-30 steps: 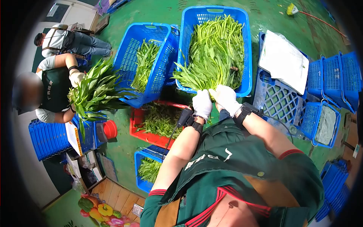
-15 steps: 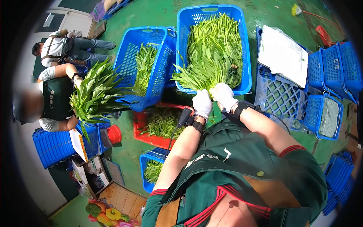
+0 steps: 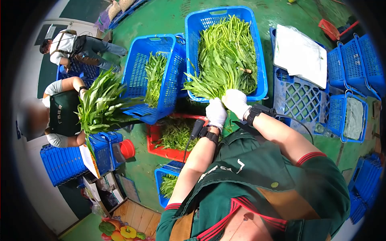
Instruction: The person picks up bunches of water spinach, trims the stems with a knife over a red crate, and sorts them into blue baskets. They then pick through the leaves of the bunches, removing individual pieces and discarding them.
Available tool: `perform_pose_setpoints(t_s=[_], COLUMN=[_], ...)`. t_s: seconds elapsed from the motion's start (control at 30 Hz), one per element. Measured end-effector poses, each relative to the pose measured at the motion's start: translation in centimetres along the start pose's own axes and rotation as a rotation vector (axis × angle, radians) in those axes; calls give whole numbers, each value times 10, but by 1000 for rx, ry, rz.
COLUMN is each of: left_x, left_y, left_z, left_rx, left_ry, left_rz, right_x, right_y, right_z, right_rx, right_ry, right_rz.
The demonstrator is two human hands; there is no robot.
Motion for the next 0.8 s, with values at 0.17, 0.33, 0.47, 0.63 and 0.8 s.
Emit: perform_pose_setpoints(t_s=[0.17,0.33,0.47,0.63,0.8], left_x=[-1,0,3,3,1], left_y=[-1,1,7,2,-5], left_z=[-1,0,4,1,-6], left_rx=[7,10,62,60,-16], left_ry=[10,6,38,52,83], left_rz=[0,10,-93,-92,-69], right_x=[-2,6,22,33,1], right_y=[5,25,34,32,40], right_z=[-1,0,19,11,-6], right_rx=[37,236,154,208,-149], right_ry=[-8,125,343,325,795], right_rz=[8,204,-83,-263,105])
Point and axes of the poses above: each hand's wrist, its own x-axis towards the middle knuckle, its own y-axis out of the back of the hand, z = x × y, the point moved 1 cm from there along x, towards the middle knuckle, and after that the axes turned 14 degrees about z, right-handed, at the moved point
